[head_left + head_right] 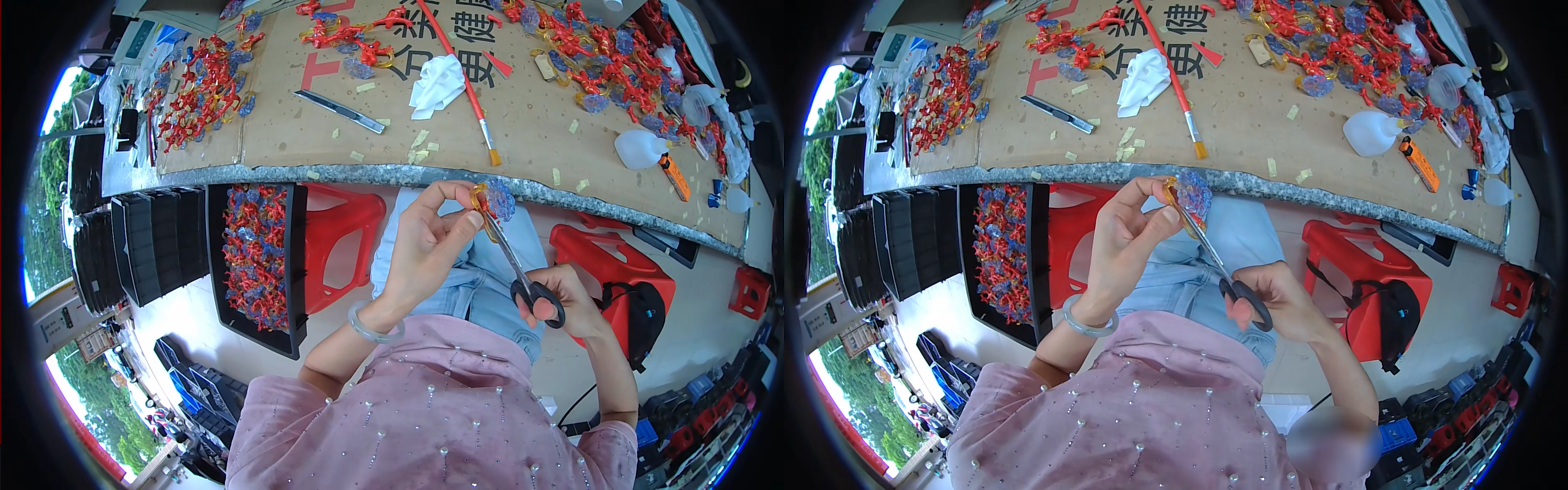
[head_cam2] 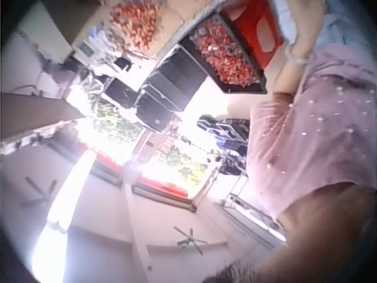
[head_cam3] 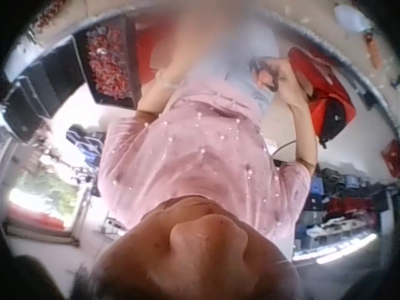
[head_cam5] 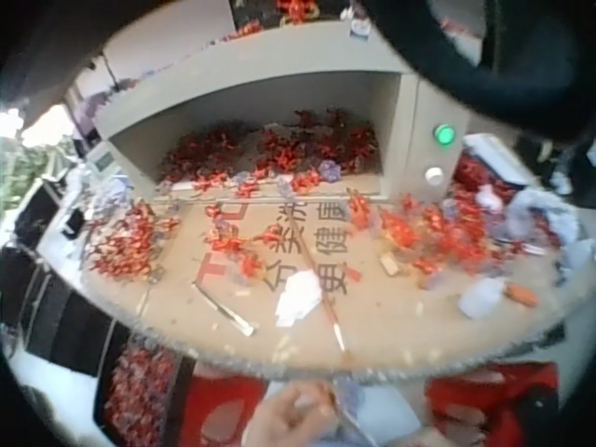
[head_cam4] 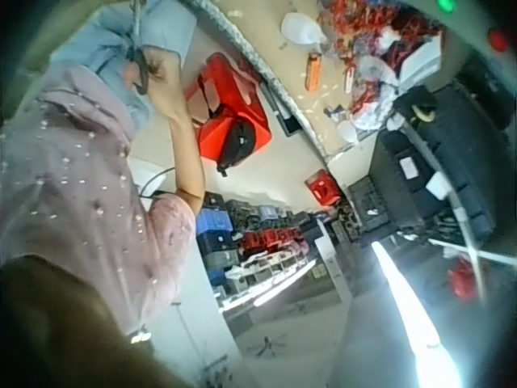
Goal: The person applies glue from a bottle to small red and purple plastic decorative pieces, then joins them together by hand.
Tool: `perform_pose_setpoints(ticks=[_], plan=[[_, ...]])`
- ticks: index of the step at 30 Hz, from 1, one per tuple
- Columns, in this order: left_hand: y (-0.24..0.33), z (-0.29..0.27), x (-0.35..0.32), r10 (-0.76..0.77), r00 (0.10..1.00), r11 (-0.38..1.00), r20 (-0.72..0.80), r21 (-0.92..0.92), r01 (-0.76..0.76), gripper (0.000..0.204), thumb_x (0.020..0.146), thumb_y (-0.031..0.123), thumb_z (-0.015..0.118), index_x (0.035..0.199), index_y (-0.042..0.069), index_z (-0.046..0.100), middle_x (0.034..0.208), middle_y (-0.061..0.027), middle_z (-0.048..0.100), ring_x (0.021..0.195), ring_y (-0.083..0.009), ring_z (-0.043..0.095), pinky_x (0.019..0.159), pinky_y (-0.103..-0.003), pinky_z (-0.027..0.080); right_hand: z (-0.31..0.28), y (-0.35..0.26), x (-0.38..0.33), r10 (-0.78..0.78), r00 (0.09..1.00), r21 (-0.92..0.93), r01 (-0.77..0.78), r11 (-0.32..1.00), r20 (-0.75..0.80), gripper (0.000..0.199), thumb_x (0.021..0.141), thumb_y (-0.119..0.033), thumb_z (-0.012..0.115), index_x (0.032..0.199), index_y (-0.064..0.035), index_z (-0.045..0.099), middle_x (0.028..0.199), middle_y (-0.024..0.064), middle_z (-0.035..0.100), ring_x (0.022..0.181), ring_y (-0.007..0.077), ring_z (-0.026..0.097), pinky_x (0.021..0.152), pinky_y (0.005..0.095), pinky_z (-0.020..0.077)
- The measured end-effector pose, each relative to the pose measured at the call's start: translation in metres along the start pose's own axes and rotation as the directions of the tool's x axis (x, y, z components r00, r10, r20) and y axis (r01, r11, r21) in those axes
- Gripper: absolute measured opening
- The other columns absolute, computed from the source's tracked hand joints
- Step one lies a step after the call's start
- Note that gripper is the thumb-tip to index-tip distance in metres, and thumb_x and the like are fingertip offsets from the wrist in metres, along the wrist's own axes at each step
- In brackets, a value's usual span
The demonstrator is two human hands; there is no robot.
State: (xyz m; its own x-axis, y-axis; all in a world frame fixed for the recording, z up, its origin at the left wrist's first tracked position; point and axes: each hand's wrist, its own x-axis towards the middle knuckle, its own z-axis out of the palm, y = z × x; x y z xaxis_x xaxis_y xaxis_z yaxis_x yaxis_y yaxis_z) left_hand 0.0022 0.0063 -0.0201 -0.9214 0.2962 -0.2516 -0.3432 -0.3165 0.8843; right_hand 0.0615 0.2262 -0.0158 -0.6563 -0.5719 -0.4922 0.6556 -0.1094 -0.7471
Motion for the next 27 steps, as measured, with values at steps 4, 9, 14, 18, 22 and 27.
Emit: perform_pose_setpoints(ticks=[4, 9, 14, 18, 22, 27], plan=[[0.001, 0.0, 0.0, -0.01, 1.0, 0.999, -0.013, -0.051, 0.01, 0.015, 0.092, -0.001, 0.056, 0.104, -0.002, 0.047, 0.117, -0.01, 0.052, 0.094, -0.0127, 0.062, 0.078, -0.021, 0.049, 0.015, -0.004, 0.002, 0.006, 0.996, -0.052, -0.011, 0.999, -0.089, 0.068, 0.068, -0.067, 0.07, 0.07, 0.0003, 0.059, 0.06, 0.0015, 0.057, 0.054, 0.0071, 0.052, 0.049, 0.0212, 0.0378], [0.002, 0.001, 0.0, -0.005, 1.0, 0.999, -0.027, -0.052, 0.003, 0.015, 0.092, 0.001, 0.057, 0.103, -0.002, 0.048, 0.115, -0.0097, 0.054, 0.094, -0.0129, 0.062, 0.08, -0.021, 0.05, 0.016, 0.001, 0.0, -0.085, 0.996, 0.043, 0.086, 0.995, -0.028, 0.011, 0.085, -0.006, 0.066, 0.081, 0.0027, 0.06, 0.069, 0.0022, 0.058, 0.06, 0.007, 0.054, 0.053, 0.0206, 0.0386], [0.003, 0.0, 0.0, -0.002, 1.0, 0.998, -0.02, -0.065, 0.001, 0.015, 0.091, 0.001, 0.057, 0.103, -0.002, 0.049, 0.115, -0.0099, 0.055, 0.096, -0.0137, 0.062, 0.083, -0.023, 0.051, 0.021, -0.008, 0.001, -0.047, 0.994, -0.021, 0.046, 0.999, -0.094, 0.039, 0.075, -0.037, 0.068, 0.075, 0.0016, 0.059, 0.065, 0.001, 0.057, 0.057, 0.0066, 0.054, 0.05, 0.0209, 0.0382], [0.004, -0.002, -0.001, -0.045, 0.999, 0.998, 0.019, -0.031, 0.046, 0.014, 0.091, 0.001, 0.058, 0.103, -0.002, 0.05, 0.115, -0.0098, 0.055, 0.097, -0.0142, 0.063, 0.084, -0.024, 0.051, 0.016, -0.011, 0.001, -0.045, 0.991, -0.155, 0.025, 0.988, -0.125, 0.069, 0.062, -0.068, 0.072, 0.069, 0.0001, 0.059, 0.062, -0.0013, 0.054, 0.053, 0.0049, 0.05, 0.047, 0.0196, 0.0344], [0.002, -0.002, 0.0, -0.063, 0.998, 0.997, -0.018, -0.043, 0.062, 0.014, 0.091, 0.001, 0.058, 0.102, -0.002, 0.051, 0.116, -0.0103, 0.054, 0.097, -0.0146, 0.063, 0.085, -0.024, 0.051, 0.015, -0.01, 0.002, -0.029, 0.99, -0.127, 0.011, 0.992, -0.139, 0.064, 0.063, -0.063, 0.074, 0.069, -0.0009, 0.059, 0.061, -0.0033, 0.052, 0.053, 0.0036, 0.046, 0.047, 0.0199, 0.0316], [0.0, -0.004, 0.0, -0.04, 0.999, 0.998, -0.019, -0.048, 0.039, 0.013, 0.09, 0.0, 0.059, 0.101, -0.002, 0.051, 0.118, -0.0108, 0.053, 0.096, -0.0146, 0.063, 0.084, -0.024, 0.051, 0.016, -0.013, 0.001, -0.03, 0.985, -0.171, 0.001, 0.985, -0.169, 0.047, 0.072, -0.042, 0.08, 0.066, -0.0012, 0.057, 0.059, -0.0053, 0.047, 0.053, 0.002, 0.04, 0.046, 0.02, 0.0277]])
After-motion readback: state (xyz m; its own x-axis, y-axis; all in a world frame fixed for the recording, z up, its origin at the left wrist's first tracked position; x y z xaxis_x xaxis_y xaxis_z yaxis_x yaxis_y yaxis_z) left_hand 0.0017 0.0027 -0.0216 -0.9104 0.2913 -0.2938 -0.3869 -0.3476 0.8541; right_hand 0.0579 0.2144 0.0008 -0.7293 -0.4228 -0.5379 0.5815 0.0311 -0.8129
